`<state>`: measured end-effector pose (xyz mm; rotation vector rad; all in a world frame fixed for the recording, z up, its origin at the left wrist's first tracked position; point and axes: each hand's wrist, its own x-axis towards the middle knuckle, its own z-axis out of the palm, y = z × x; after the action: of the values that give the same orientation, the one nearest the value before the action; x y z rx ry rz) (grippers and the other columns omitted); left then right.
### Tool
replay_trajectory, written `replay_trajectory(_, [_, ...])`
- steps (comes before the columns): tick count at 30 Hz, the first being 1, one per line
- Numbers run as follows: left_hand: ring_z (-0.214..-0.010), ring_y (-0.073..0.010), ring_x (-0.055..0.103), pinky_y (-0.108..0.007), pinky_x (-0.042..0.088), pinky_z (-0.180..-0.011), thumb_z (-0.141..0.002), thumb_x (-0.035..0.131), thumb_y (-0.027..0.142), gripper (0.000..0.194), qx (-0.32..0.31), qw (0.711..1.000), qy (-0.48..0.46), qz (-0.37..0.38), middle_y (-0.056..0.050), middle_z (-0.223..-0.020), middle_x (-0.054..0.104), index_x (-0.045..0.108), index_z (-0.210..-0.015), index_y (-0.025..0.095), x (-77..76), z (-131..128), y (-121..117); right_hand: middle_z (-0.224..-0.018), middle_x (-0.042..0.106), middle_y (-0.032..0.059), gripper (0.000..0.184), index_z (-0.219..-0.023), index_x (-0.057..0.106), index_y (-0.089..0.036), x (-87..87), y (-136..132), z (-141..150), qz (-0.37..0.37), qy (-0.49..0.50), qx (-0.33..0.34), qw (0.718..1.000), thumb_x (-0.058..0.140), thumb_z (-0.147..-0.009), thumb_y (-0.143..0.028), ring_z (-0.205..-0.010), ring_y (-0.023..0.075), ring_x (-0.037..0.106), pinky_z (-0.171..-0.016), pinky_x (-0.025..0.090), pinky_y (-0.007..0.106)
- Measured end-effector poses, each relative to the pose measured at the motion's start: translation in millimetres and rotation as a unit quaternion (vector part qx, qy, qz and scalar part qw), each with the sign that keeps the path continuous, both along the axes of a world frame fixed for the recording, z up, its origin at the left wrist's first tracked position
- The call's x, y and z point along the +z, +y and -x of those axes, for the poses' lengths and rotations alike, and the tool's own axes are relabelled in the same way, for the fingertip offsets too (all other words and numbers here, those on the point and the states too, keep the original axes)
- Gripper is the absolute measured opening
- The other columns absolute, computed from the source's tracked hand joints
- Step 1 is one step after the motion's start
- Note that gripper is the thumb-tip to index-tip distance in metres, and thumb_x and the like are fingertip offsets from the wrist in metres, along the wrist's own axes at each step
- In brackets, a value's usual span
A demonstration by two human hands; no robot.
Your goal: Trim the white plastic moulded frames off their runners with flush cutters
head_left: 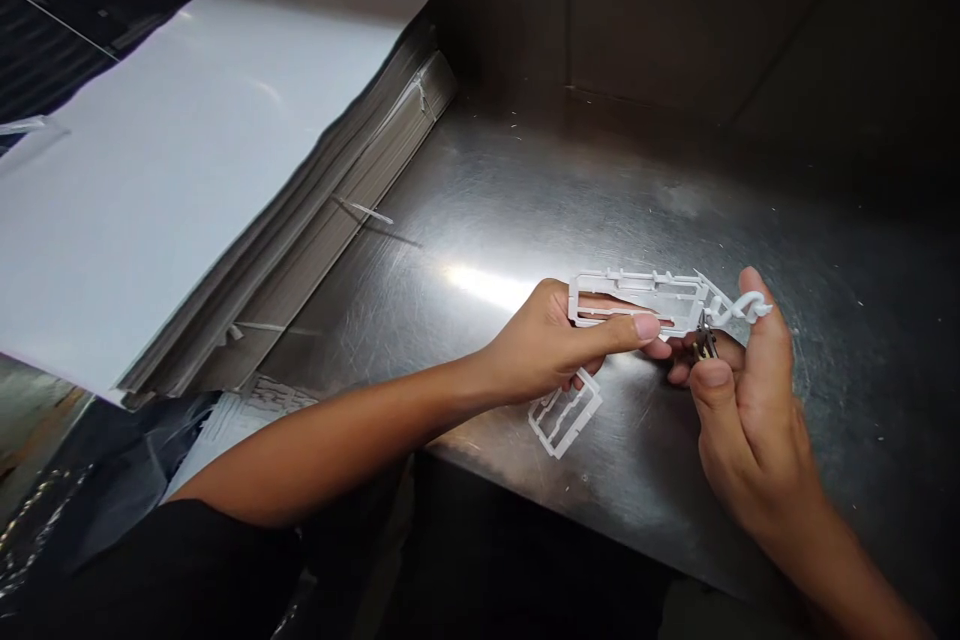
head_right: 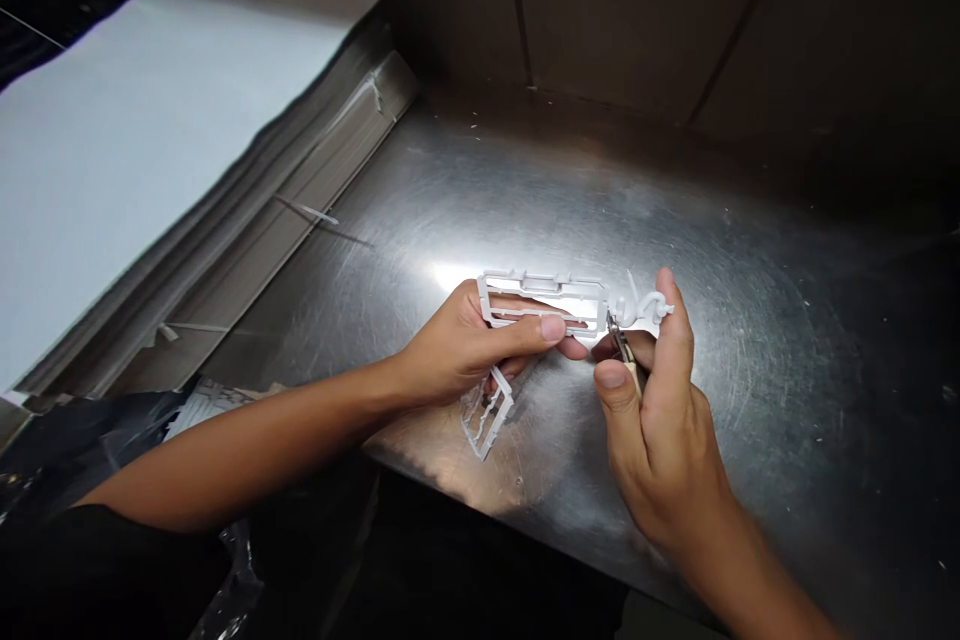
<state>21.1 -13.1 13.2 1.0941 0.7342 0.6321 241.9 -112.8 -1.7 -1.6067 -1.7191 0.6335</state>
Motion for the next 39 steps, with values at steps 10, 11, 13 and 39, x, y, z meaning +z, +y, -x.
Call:
replay_trajectory(10, [-0.049, -0.0102, 0.042, -0.023, 0.033, -0.046, -0.095, 0.091, 0.054, 0.036, 0.002, 0.999, 0.030, 0.011, 0.001, -0.060, 0.063, 0.093, -0.105, 0.020, -6.4, 2, -2, -0.094, 0.076, 0.0080, 0.072, -0.184, 0.021, -0.012, 2.6, 4, 3, -0.059, -0.093, -0.005, 0.994, 0.045, -0.129, -0.051, -0.070, 0.0256, 0.077, -0.053, 0.059, 0.027])
replay_trajectory(11, [-0.048, -0.0101, 0.042, -0.023, 0.034, -0.046, -0.095, 0.092, 0.053, 0.035, -0.002, 0.999, 0.028, 0.017, 0.002, -0.056, 0.059, 0.093, -0.104, 0.020, -6.1, 2, -3, -0.097, 0.077, 0.0105, 0.071, -0.183, 0.025, -0.011, 1.9, 4, 5, -0.066, -0.105, -0.018, 0.992, 0.044, -0.128, -0.052, -0.072, 0.0272, 0.077, -0.054, 0.059, 0.028])
replay_trajectory(13, [-0.048, -0.0092, 0.042, -0.022, 0.034, -0.045, -0.094, 0.094, 0.051, 0.032, -0.006, 0.999, 0.021, 0.026, 0.003, -0.057, 0.061, 0.093, -0.103, 0.020, -6.2, 1, -3, -0.104, 0.078, 0.0156, 0.069, -0.180, 0.031, -0.010, 0.3, 4, 8, -0.075, -0.124, -0.040, 0.989, 0.043, -0.128, -0.053, -0.071, 0.0294, 0.078, -0.052, 0.058, 0.031])
replay_trajectory(39, [-0.039, -0.0037, 0.016, -0.012, 0.013, -0.030, -0.108, 0.048, 0.027, 0.032, 0.002, 0.883, -0.331, 0.332, 0.004, -0.069, 0.039, 0.050, -0.078, 0.019, -1.2, 23, 30, -0.108, 0.081, 0.0069, 0.079, -0.178, 0.043, -0.029, -46.6, 10, -32, -0.037, -0.357, -0.025, 0.933, 0.035, -0.119, -0.081, -0.055, 0.0334, 0.073, -0.035, 0.049, 0.038])
